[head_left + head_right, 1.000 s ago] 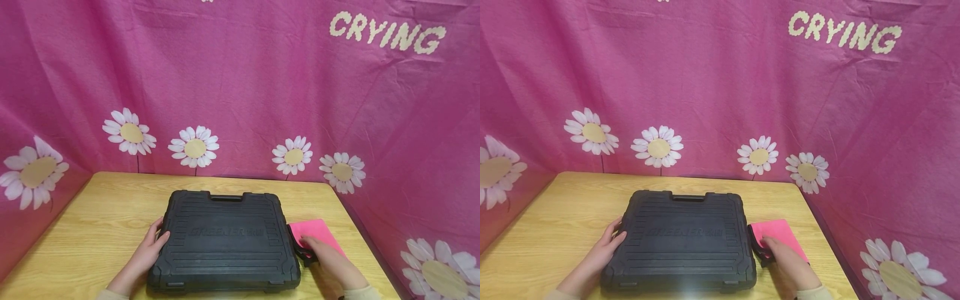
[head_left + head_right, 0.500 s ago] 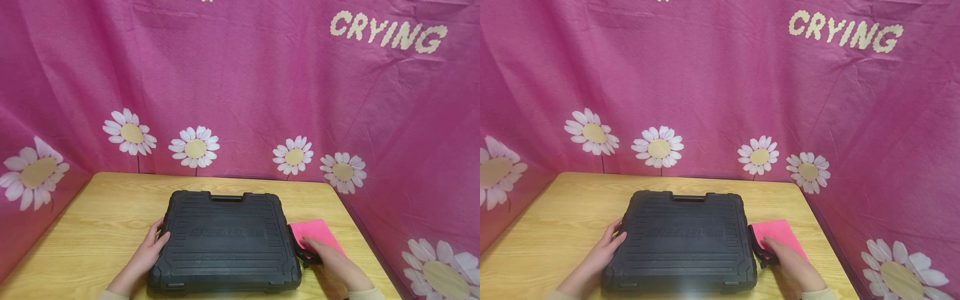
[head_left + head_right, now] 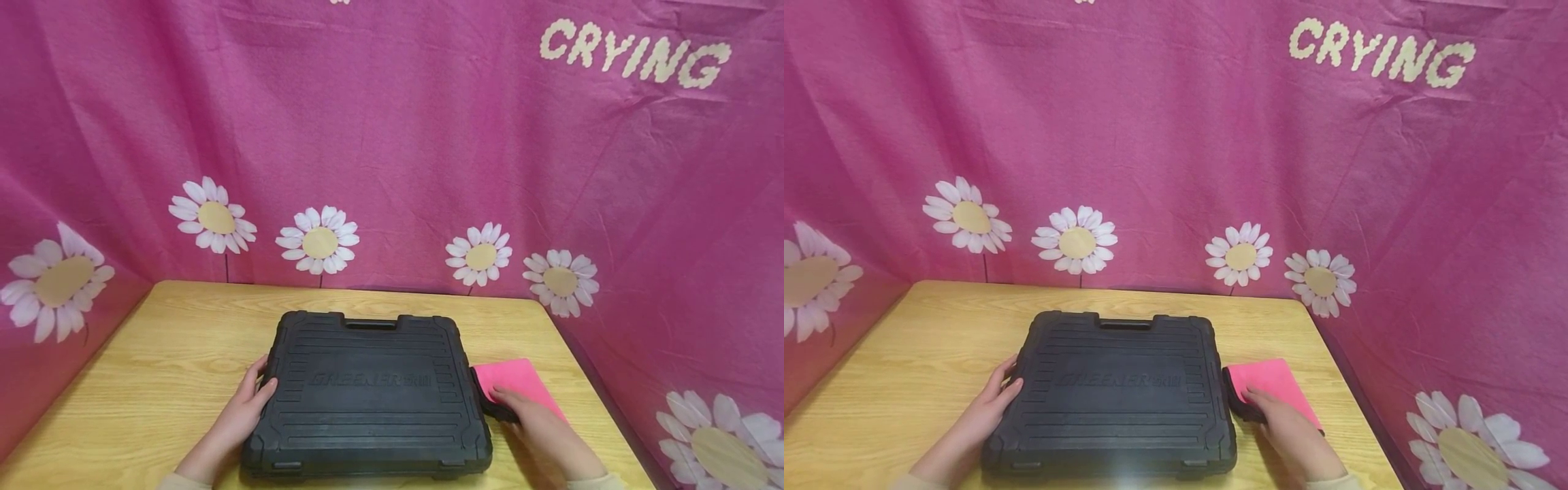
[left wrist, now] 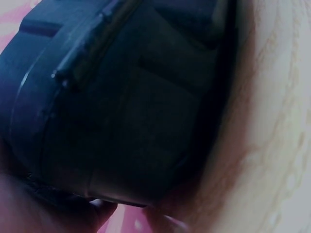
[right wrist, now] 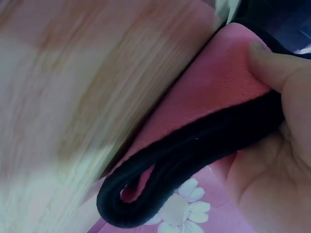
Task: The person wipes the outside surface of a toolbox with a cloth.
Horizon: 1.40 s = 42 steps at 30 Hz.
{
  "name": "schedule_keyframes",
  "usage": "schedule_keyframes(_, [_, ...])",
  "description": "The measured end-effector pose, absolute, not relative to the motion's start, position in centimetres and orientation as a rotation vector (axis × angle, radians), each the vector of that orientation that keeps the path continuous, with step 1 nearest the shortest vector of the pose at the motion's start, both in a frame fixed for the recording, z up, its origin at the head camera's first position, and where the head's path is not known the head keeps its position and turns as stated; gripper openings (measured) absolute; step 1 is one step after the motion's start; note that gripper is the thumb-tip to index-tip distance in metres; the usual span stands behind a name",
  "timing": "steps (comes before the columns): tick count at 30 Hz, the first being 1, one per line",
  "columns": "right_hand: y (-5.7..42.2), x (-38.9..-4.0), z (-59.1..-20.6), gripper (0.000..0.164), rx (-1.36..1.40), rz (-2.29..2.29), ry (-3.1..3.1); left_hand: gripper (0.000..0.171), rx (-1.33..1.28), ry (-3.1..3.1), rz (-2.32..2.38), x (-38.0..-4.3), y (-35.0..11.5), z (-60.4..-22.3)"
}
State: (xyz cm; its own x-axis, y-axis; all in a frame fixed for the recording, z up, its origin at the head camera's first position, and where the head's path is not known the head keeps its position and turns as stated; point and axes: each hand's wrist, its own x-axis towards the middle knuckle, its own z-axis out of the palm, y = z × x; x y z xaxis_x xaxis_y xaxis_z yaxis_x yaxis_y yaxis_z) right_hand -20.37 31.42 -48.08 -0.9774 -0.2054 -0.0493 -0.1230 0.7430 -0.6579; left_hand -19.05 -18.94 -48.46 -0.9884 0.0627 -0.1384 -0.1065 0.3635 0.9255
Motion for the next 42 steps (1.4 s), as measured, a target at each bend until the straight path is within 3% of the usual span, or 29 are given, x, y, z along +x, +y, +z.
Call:
schedule_keyframes(2, [31.5, -20.5, -48.0, 0.033, -0.253, -1.092, 2.802, 0.063, -0.029, 2.472, 1.695, -19.1, -18.9, -48.5])
schedule_keyframes(8, [31.8, -21.3, -47.2, 0.052, -0.643, -0.895, 3.029, 0.062, -0.037, 2.482, 1.684, -19.1, -19.0, -48.6])
schedule_keyframes(10, [31.8, -21.6, -46.7, 0.051, -0.721, -0.811, 3.128, 0.063, -0.044, 2.485, 1.677, -19.1, -19.0, -48.6])
schedule_keyframes(14, [31.7, -21.6, -45.3, 0.024, -0.362, -0.927, 3.111, 0.063, -0.051, 2.470, 1.692, -19.1, -19.0, -48.6])
schedule_keyframes(18, [31.3, -21.6, -43.8, 0.028, -0.020, -1.002, 3.057, 0.062, -0.047, 2.443, 1.724, -18.9, -19.1, -48.6])
schedule_keyframes(24, [30.3, -21.8, -42.2, 0.031, 0.085, -1.073, 3.066, 0.062, -0.036, 2.425, 1.755, -18.9, -19.0, -48.6])
schedule_keyframes(34, [28.5, -22.8, -40.3, 0.050, 0.172, -1.343, 2.889, 0.063, -0.098, 2.414, 1.731, -18.9, -18.8, -48.5])
schedule_keyframes(42, [26.1, -24.1, -37.5, 0.044, 0.125, -1.437, 2.886, 0.063, -0.063, 2.417, 1.756, -18.8, -19.0, -48.6])
